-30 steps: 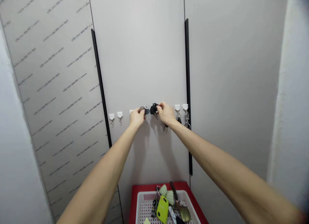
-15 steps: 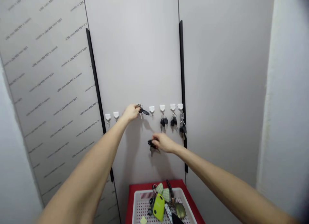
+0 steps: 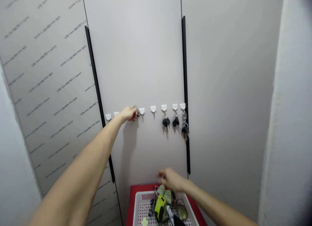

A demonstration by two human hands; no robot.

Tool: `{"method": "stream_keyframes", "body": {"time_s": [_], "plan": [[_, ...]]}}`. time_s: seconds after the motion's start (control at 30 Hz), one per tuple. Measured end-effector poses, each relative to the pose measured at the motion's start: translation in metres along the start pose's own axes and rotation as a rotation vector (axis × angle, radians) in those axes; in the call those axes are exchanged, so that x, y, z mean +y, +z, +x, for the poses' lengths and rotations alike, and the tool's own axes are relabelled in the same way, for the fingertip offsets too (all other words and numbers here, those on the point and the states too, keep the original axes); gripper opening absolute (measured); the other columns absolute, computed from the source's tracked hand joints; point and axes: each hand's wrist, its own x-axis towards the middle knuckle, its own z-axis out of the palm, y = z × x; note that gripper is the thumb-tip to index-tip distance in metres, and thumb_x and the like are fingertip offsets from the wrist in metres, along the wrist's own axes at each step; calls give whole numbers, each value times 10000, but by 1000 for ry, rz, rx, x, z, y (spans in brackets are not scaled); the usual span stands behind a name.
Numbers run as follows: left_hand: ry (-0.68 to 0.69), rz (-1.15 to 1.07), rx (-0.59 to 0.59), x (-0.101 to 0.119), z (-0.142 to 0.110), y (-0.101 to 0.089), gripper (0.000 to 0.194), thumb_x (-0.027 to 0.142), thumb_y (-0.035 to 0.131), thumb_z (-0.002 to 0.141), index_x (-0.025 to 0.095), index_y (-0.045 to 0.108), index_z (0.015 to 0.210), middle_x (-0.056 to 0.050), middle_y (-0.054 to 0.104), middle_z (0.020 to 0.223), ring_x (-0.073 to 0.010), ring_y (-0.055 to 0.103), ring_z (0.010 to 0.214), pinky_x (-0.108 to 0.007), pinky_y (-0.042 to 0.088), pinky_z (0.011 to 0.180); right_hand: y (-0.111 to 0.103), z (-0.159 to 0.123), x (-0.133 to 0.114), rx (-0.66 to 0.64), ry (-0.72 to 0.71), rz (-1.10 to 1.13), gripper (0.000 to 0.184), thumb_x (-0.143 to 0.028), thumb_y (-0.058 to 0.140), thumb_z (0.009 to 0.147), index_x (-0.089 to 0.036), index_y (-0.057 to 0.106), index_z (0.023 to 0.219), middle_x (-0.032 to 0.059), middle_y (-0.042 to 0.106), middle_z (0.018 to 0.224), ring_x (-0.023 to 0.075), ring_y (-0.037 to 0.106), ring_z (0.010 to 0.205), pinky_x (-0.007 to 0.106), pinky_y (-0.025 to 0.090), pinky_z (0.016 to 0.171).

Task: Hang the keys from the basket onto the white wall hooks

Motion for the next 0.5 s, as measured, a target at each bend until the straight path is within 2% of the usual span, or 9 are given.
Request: {"method": "stream_keyframes", "body": {"time_s": [0.1,0.13,0.17,0.23,0.3,0.37,0.43,0.5], "plan": [[161,-56,307,4,14,1,230,287,321,654,156,408,486,6,461,487,-84,448,460,-201,335,463,-54,20,-19,619,-8,72,293,-253,383,646,-152,523,884,69,557,856,131,494,702,252,368,660],[214,-73,397,6,17,0,232,295,316,653,157,418,496,1,472,510,-88,457,490,-200,341,480,-72,27,-25,790,2,71,309,-285,384,650,-159,506,905,68,548,866,137,491,724,262,366,673],[258,-100,455,8,18,1,237,306,308,653,157,428,513,-4,486,538,-91,466,520,-200,346,498,-88,33,-31,900,17,70,340,-310,397,643,-159,483,936,72,536,890,141,489,741,269,366,680],[310,-152,455,10,10,3,245,321,292,654,157,438,547,-7,506,584,-92,475,553,-203,354,524,-110,44,-37,982,77,52,413,-346,436,613,-159,444,980,74,541,857,157,494,735,288,372,665],[317,-131,302,7,-7,11,246,322,293,648,151,444,556,-7,514,589,-92,472,547,-206,356,533,-119,52,-39,938,125,52,426,-353,454,598,-158,441,976,58,557,739,161,506,676,295,381,626],[296,-30,51,-5,-31,25,250,319,306,641,142,458,552,-9,515,572,-94,467,535,-208,353,532,-121,57,-38,910,132,99,358,-340,435,613,-158,467,921,32,543,632,146,511,599,280,389,583],[259,79,-209,-27,-55,44,270,323,301,647,136,475,558,-8,512,557,-95,462,525,-205,347,522,-123,58,-36,951,115,221,305,-317,403,634,-158,468,886,16,525,611,120,507,530,251,397,531],[226,164,-418,-56,-77,66,291,335,292,657,139,476,545,3,491,516,-91,443,494,-202,339,507,-129,56,-37,979,91,376,275,-312,360,656,-154,462,856,5,509,597,100,498,474,225,398,470]]}}
